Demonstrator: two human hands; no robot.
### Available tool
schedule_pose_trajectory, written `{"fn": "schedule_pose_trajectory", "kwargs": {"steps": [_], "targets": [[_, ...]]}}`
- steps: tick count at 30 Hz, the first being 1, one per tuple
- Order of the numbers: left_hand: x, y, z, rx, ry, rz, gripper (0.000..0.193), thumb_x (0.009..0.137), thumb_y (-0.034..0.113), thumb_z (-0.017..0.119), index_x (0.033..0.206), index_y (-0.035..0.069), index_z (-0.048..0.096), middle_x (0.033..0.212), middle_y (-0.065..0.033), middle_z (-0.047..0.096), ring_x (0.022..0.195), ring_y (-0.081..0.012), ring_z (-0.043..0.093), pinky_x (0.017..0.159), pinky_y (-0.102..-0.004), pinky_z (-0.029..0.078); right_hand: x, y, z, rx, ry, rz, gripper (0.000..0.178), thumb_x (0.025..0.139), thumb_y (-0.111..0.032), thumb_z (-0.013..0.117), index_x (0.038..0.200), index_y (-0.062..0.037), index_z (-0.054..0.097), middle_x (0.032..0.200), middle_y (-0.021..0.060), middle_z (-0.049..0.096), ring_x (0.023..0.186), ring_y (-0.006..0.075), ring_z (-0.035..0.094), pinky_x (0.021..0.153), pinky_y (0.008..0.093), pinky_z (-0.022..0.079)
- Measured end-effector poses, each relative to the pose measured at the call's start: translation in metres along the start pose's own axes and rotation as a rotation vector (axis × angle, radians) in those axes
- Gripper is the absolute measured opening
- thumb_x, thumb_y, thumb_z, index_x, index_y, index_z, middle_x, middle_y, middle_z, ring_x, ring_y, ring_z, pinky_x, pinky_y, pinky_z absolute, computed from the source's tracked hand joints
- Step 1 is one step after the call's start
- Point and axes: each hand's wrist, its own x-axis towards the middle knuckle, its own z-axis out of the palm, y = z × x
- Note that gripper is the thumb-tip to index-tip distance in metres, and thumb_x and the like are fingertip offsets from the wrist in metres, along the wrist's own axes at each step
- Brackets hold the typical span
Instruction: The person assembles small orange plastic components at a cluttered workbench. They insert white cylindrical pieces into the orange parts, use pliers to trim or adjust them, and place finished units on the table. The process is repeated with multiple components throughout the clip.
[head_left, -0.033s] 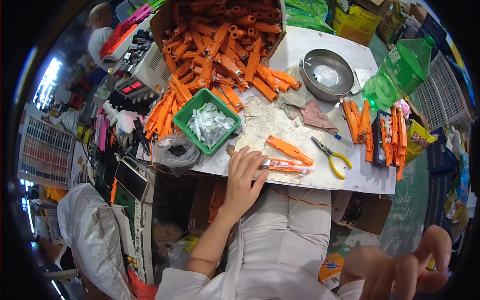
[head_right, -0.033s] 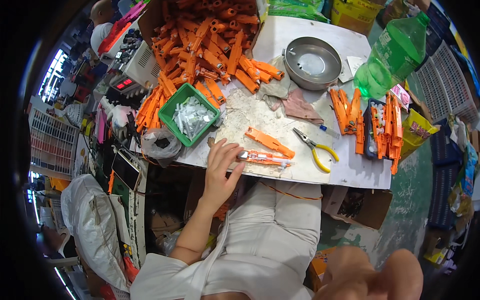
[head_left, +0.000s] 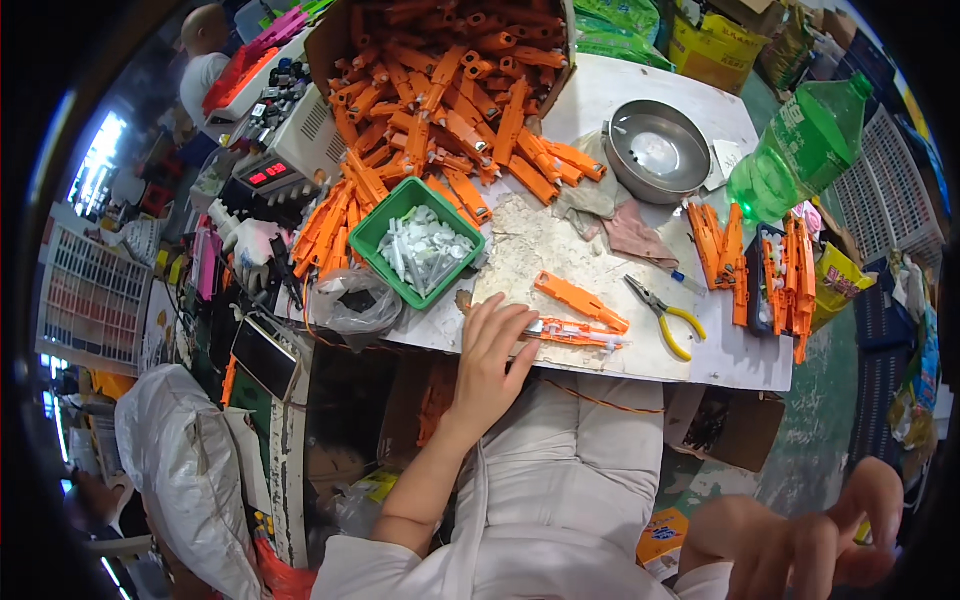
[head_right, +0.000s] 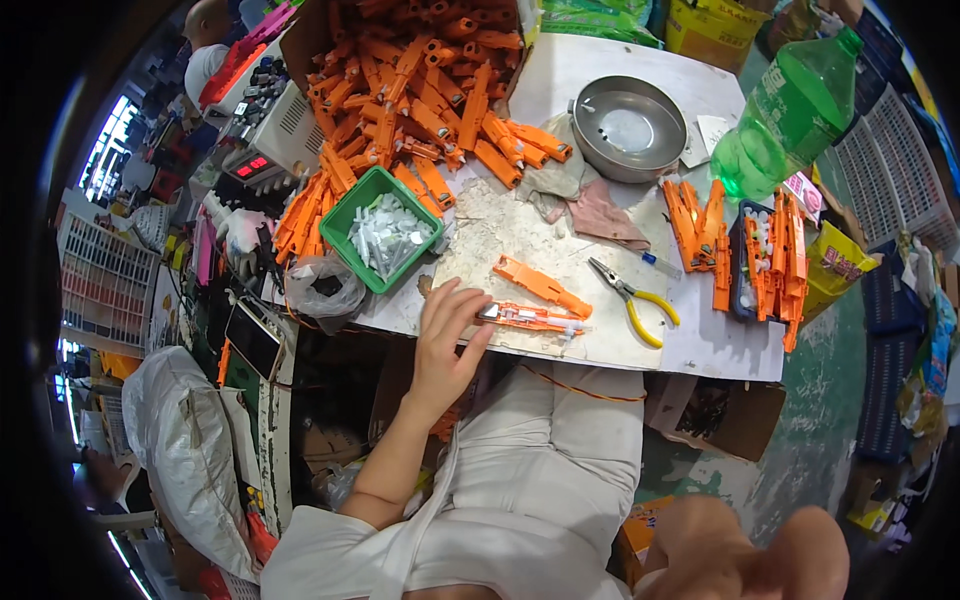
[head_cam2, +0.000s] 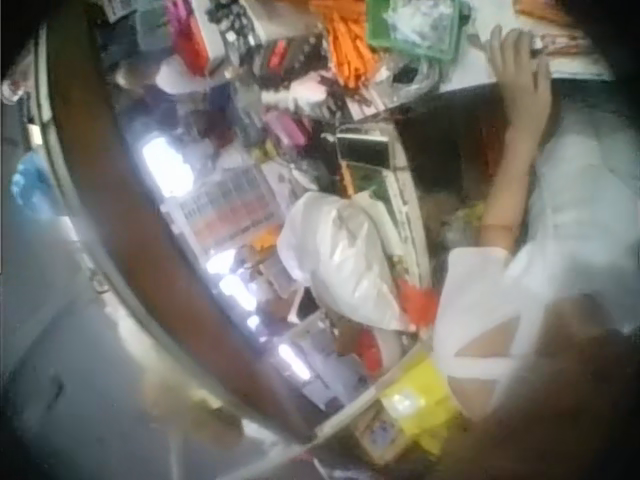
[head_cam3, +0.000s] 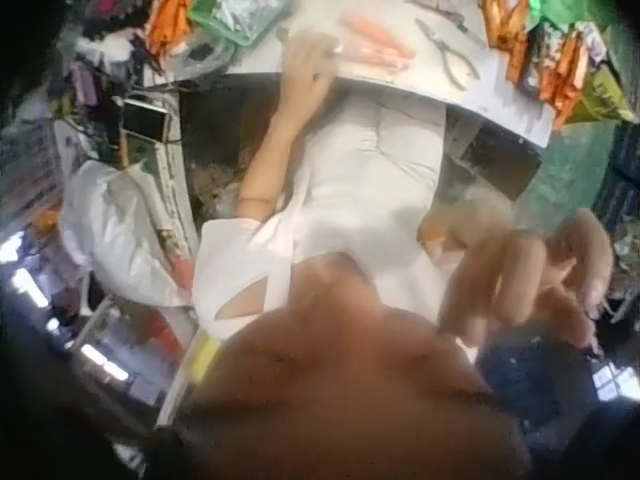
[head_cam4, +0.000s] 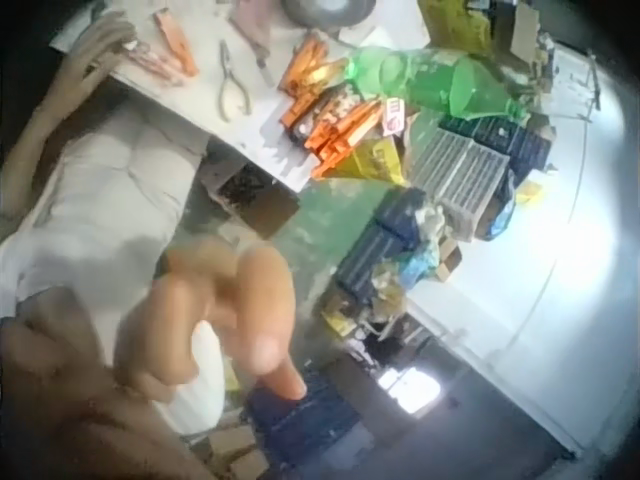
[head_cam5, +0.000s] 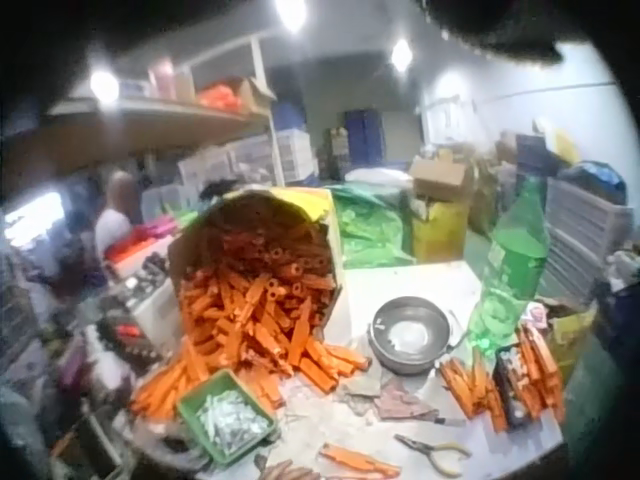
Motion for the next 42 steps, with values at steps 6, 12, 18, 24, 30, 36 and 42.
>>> {"fn": "schedule_pose_trajectory", "kwargs": {"steps": [6,12,18,24,30,36,42], "targets": [[-0.002,0.0,0.012,0.039,0.066,-0.02,0.024,0.083,0.01,0.063,0.107,0.005,0.063,0.109,-0.0088,0.062,0.116,-0.0315,0.051,0.105,-0.0477,0.03,-0.014,-0.009,-0.002,-0.08,0.05,0.063,0.046,0.092,-0.031,0.057,0.127,-0.0178,0.031,0.095,0.0141,0.048,0.075,0.0237,0.056,0.085,0.052,0.051],[-0.001,0.0,0.013,0.033,0.088,-0.023,0.023,0.084,0.008,0.062,0.107,0.009,0.063,0.107,-0.0064,0.062,0.113,-0.0295,0.052,0.104,-0.0497,0.03,-0.014,-0.011,-0.002,-0.038,0.012,0.057,0.046,0.091,-0.033,0.059,0.124,-0.0186,0.03,0.09,0.0124,0.048,0.068,0.0215,0.054,0.082,0.0537,0.052],[-0.001,-0.003,0.015,0.011,0.1,-0.019,0.025,0.08,0.003,0.062,0.104,0.01,0.064,0.102,-0.0049,0.063,0.111,-0.0287,0.054,0.104,-0.0492,0.031,-0.013,-0.011,0.002,-0.009,0.039,0.075,0.046,0.091,-0.034,0.061,0.122,-0.0194,0.03,0.085,0.0107,0.049,0.061,0.0193,0.051,0.08,0.0554,0.052],[-0.001,-0.002,0.01,-0.019,0.076,-0.024,0.027,0.079,0.0,0.062,0.103,0.011,0.064,0.102,-0.0045,0.064,0.111,-0.0285,0.054,0.105,-0.0485,0.031,-0.007,-0.017,0.008,-0.111,-0.003,0.11,0.047,0.09,-0.035,0.061,0.121,-0.0209,0.03,0.086,0.0099,0.051,0.065,0.0193,0.055,0.085,0.0589,0.048],[-0.001,-0.002,0.01,-0.042,0.076,-0.008,0.027,0.079,0.0,0.061,0.104,0.011,0.064,0.101,-0.0049,0.064,0.111,-0.0287,0.054,0.105,-0.0485,0.03,-0.01,-0.001,0.006,-0.122,-0.105,-0.165,0.058,0.085,-0.058,0.058,0.122,-0.0222,0.031,0.08,0.0071,0.045,0.07,0.0198,0.049,0.079,0.0539,0.042],[0.0,0.0,0.009,-0.04,0.075,-0.008,0.026,0.08,0.001,0.061,0.104,0.01,0.064,0.101,-0.0056,0.064,0.111,-0.029,0.054,0.105,-0.0491,0.031,0.012,0.046,0.002,-0.035,-0.112,-0.615,0.049,0.088,-0.054,0.057,0.118,-0.0228,0.033,0.077,0.0061,0.045,0.066,0.0194,0.048,0.071,0.0484,0.044],[-0.001,-0.001,0.009,-0.041,0.089,-0.014,0.021,0.08,0.004,0.063,0.1,0.009,0.066,0.099,-0.0056,0.066,0.11,-0.0306,0.055,0.104,-0.0477,0.033,-0.007,0.001,0.011,-0.158,-0.148,-0.175,0.045,0.09,-0.054,0.053,0.117,-0.0262,0.031,0.079,0.0065,0.048,0.069,0.0197,0.05,0.071,0.0496,0.043]]}}
